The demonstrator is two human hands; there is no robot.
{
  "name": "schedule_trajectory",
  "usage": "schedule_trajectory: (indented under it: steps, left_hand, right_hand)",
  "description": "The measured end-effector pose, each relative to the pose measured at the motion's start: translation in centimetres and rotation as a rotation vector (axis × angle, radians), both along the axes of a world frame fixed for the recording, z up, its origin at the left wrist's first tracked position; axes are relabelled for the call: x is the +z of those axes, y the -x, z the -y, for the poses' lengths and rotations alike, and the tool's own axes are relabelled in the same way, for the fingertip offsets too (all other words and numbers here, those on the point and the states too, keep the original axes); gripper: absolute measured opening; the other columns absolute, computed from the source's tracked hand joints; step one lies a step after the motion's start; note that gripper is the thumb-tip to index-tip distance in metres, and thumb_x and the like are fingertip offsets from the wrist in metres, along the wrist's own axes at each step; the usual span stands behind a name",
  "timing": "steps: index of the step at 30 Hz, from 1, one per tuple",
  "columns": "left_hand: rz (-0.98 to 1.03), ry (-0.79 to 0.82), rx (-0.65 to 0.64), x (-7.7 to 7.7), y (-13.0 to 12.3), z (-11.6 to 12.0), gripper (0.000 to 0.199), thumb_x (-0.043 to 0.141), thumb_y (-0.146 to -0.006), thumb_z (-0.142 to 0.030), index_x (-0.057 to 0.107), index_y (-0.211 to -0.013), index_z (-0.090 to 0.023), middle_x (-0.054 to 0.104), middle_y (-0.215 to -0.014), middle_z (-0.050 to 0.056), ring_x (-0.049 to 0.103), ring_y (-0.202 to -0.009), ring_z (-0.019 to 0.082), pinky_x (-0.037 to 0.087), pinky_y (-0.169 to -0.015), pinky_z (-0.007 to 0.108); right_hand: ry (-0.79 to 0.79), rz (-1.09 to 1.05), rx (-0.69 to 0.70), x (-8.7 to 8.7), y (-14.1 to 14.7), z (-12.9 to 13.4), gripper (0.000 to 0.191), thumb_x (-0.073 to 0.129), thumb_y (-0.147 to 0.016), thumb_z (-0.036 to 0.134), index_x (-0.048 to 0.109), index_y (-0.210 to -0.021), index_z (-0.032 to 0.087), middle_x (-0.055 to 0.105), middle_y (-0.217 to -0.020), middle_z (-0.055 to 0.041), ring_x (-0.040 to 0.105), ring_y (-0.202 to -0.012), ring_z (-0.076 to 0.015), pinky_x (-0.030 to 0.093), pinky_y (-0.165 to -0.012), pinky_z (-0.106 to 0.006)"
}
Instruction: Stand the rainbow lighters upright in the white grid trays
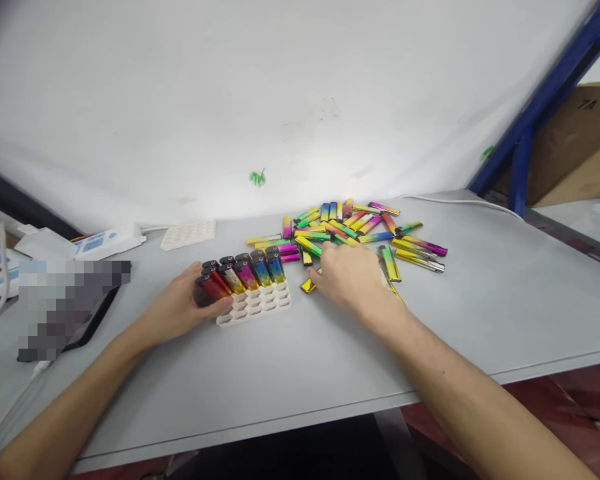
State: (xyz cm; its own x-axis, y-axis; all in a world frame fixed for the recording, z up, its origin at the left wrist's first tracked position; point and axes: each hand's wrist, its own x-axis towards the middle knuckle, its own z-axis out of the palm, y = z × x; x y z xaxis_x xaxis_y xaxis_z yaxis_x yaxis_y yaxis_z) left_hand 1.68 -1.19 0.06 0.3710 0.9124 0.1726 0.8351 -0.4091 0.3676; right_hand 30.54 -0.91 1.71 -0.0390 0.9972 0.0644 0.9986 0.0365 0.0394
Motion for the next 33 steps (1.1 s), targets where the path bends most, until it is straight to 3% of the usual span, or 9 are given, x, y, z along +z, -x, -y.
schedule_trajectory:
  steps: [8, 16, 19, 24, 28, 33]
  left_hand:
    - [-0.026, 0.007, -0.037, 0.0, 0.3, -0.1, 0.035, 0.061, -0.084, -0.058, 0.058, -0.084, -0.024, 0.057, -0.083, 0.002, 0.053, -0.083, 0.024, 0.046, -0.073, 0.038]
    - [0.002, 0.021, -0.048, -0.1, 0.7, -0.2, 0.037, 0.063, -0.083, -0.055, 0.061, -0.102, -0.024, 0.062, -0.095, 0.004, 0.052, -0.094, 0.026, 0.046, -0.081, 0.04]
    - [0.01, 0.018, -0.055, 0.0, 0.7, -0.2, 0.036, 0.063, -0.084, -0.054, 0.061, -0.102, -0.023, 0.062, -0.096, 0.004, 0.052, -0.094, 0.026, 0.045, -0.081, 0.04]
    - [-0.003, 0.004, -0.051, 0.1, 0.7, -0.2, 0.034, 0.061, -0.085, -0.055, 0.058, -0.093, -0.022, 0.059, -0.09, 0.003, 0.05, -0.09, 0.025, 0.045, -0.079, 0.04]
    - [-0.012, -0.011, -0.052, 0.0, 0.7, -0.3, 0.034, 0.06, -0.086, -0.056, 0.057, -0.091, -0.023, 0.058, -0.089, 0.004, 0.05, -0.089, 0.025, 0.044, -0.079, 0.04]
    - [-0.022, -0.029, -0.049, -0.2, 0.7, -0.4, 0.037, 0.06, -0.085, -0.059, 0.057, -0.089, -0.022, 0.057, -0.088, 0.004, 0.049, -0.088, 0.026, 0.043, -0.077, 0.04]
  right_hand:
    - [-0.048, -0.046, -0.127, -0.4, 0.2, -0.2, 0.042, 0.055, -0.087, 0.054, 0.06, -0.105, 0.016, 0.071, -0.086, -0.016, 0.07, -0.083, -0.034, 0.045, -0.066, -0.037]
    - [-0.061, -0.115, -0.148, -0.4, -1.1, -1.0, 0.041, 0.056, -0.083, 0.036, 0.055, -0.12, 0.017, 0.072, -0.091, -0.0116, 0.069, -0.087, -0.0322, 0.043, -0.063, -0.035]
    - [-0.044, -0.087, -0.11, -0.7, -1.2, -1.1, 0.035, 0.055, -0.084, 0.037, 0.06, -0.113, 0.018, 0.072, -0.089, -0.0119, 0.068, -0.086, -0.0323, 0.041, -0.061, -0.036]
    - [-0.116, -0.1, -0.074, -0.8, -1.5, -1.4, 0.014, 0.051, -0.084, 0.027, 0.062, -0.082, 0.018, 0.068, -0.087, -0.0125, 0.064, -0.08, -0.0277, 0.035, -0.057, -0.032]
    - [-0.228, -0.434, 0.039, -0.2, -1.8, -1.5, 0.018, 0.047, -0.093, 0.031, 0.053, -0.08, 0.02, 0.065, -0.083, -0.0078, 0.057, -0.065, -0.0188, 0.034, -0.057, -0.03]
    - [-0.101, -0.984, 0.289, 0.0, -0.9, -1.0, 0.026, 0.039, -0.1, 0.046, 0.046, -0.089, 0.024, 0.056, -0.07, 0.0029, 0.052, -0.06, -0.0143, 0.038, -0.058, -0.027]
